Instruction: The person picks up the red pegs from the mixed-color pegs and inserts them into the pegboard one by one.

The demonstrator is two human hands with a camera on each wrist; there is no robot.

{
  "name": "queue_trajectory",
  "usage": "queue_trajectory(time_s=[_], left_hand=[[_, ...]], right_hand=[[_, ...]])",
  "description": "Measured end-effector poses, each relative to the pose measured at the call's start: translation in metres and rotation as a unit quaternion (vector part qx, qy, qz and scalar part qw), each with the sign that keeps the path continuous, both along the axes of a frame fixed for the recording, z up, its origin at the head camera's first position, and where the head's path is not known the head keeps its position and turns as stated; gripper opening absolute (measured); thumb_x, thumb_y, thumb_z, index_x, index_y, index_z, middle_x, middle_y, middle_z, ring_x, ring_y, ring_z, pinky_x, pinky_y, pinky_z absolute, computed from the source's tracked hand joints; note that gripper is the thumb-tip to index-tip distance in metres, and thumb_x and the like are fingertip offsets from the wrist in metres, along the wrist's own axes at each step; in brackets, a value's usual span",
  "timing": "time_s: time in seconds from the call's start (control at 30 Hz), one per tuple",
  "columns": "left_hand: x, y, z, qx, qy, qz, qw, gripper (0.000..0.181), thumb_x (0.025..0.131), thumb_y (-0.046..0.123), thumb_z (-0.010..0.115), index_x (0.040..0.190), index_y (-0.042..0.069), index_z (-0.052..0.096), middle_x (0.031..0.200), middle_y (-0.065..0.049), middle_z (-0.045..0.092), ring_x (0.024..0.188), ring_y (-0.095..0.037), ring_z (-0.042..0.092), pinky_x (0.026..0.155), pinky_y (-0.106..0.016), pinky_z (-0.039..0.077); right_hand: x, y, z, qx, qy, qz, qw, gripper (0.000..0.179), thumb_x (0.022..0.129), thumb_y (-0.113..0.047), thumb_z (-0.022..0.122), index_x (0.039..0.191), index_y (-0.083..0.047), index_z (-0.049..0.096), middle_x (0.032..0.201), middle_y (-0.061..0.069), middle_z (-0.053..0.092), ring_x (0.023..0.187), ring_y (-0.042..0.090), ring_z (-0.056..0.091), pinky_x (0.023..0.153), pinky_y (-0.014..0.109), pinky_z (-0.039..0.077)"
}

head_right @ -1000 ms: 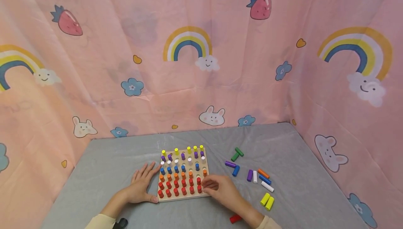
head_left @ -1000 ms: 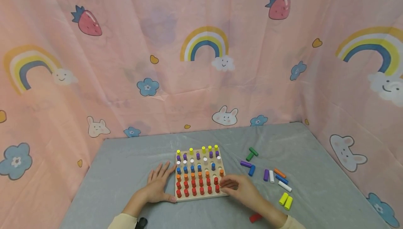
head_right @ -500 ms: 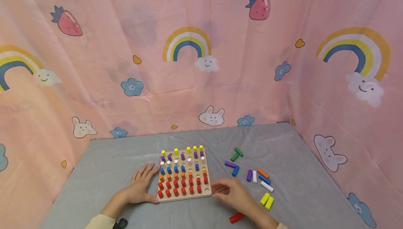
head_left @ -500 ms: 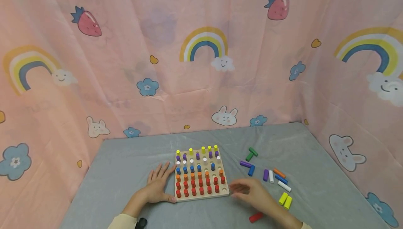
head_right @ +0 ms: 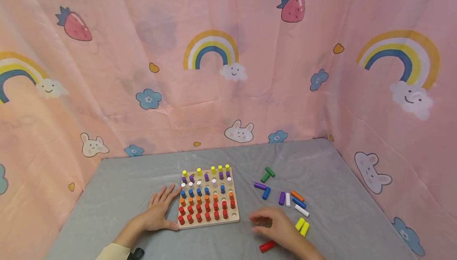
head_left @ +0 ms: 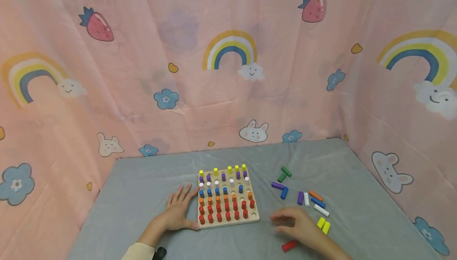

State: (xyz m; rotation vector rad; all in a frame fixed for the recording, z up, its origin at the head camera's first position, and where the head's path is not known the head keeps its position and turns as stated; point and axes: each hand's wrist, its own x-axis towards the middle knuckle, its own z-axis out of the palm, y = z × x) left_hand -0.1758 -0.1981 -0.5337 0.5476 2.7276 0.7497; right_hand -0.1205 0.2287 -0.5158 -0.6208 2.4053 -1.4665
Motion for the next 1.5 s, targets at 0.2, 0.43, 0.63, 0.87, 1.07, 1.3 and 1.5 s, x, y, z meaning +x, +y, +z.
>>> queue_trajectory(time_s=[0.2,0.43,0.63,0.87,1.07,1.3,1.5], left_hand=[[-0.001,-0.002,-0.006,0.0,0.01,0.003,0.9999,0.124,0.059,0.072,0.078,0.158,0.024,0.021,0.168,-0.014,0.008,0.153,-0.046,0.001,0.115,-0.073,-0.001],[0.001,-0.001,0.0,0.003,0.009,-0.005,0.9999,0.124,0.059,0.072,0.078,0.159,0.024,0.021,0.167,-0.016,0.009,0.152,-0.049,0.002,0.114,-0.074,-0.001],[0.0,-0.001,-0.002,-0.006,0.01,-0.002,0.9999,0.124,0.06,0.072,0.078,0.159,0.025,0.02,0.168,-0.015,0.008,0.153,-0.047,0.001,0.115,-0.073,-0.001],[-0.004,-0.002,-0.013,-0.007,0.026,0.005,0.9996,0.125,0.058,0.072,0.079,0.159,0.026,0.021,0.168,-0.014,0.009,0.153,-0.046,0.003,0.115,-0.072,0.0],[-0.003,-0.002,-0.012,-0.005,0.02,0.003,0.9998,0.125,0.058,0.073,0.078,0.159,0.027,0.02,0.168,-0.013,0.009,0.153,-0.045,0.002,0.115,-0.072,0.0],[-0.001,0.0,-0.006,-0.002,0.013,0.008,0.9999,0.125,0.058,0.073,0.078,0.158,0.024,0.022,0.168,-0.015,0.009,0.153,-0.046,0.001,0.115,-0.072,-0.002],[0.001,0.0,0.0,0.006,0.008,-0.002,0.9999,0.124,0.06,0.072,0.077,0.159,0.025,0.021,0.167,-0.016,0.009,0.152,-0.048,0.001,0.115,-0.073,-0.003]], right_hand=[[0.005,0.008,-0.006,-0.011,0.037,0.01,0.9992,0.031,0.086,-0.023,0.077,0.112,-0.007,0.072,0.107,0.011,0.073,0.093,0.001,0.067,0.079,0.021,0.057],[0.011,0.012,-0.014,-0.009,0.086,0.019,0.996,0.028,0.083,-0.024,0.079,0.107,-0.01,0.074,0.101,0.006,0.073,0.089,0.002,0.065,0.074,0.022,0.056],[0.015,0.015,-0.019,-0.007,0.087,0.027,0.9958,0.027,0.081,-0.026,0.081,0.103,-0.013,0.075,0.098,0.003,0.071,0.085,0.003,0.063,0.072,0.021,0.054],[0.018,0.017,-0.019,-0.014,0.078,0.04,0.9961,0.026,0.079,-0.03,0.082,0.1,-0.017,0.073,0.091,0.001,0.068,0.079,0.011,0.058,0.066,0.022,0.049],[0.019,0.02,-0.021,-0.028,0.091,0.058,0.9938,0.024,0.08,-0.027,0.081,0.1,-0.015,0.073,0.09,0.002,0.068,0.079,0.011,0.058,0.067,0.022,0.05],[0.018,0.021,-0.021,-0.009,0.076,0.066,0.9948,0.023,0.081,-0.031,0.081,0.097,-0.018,0.072,0.091,-0.003,0.067,0.08,0.005,0.057,0.067,0.021,0.05],[0.019,0.022,-0.019,0.012,0.078,0.072,0.9943,0.021,0.081,-0.034,0.08,0.095,-0.02,0.072,0.089,-0.006,0.066,0.077,0.001,0.055,0.064,0.019,0.049]])
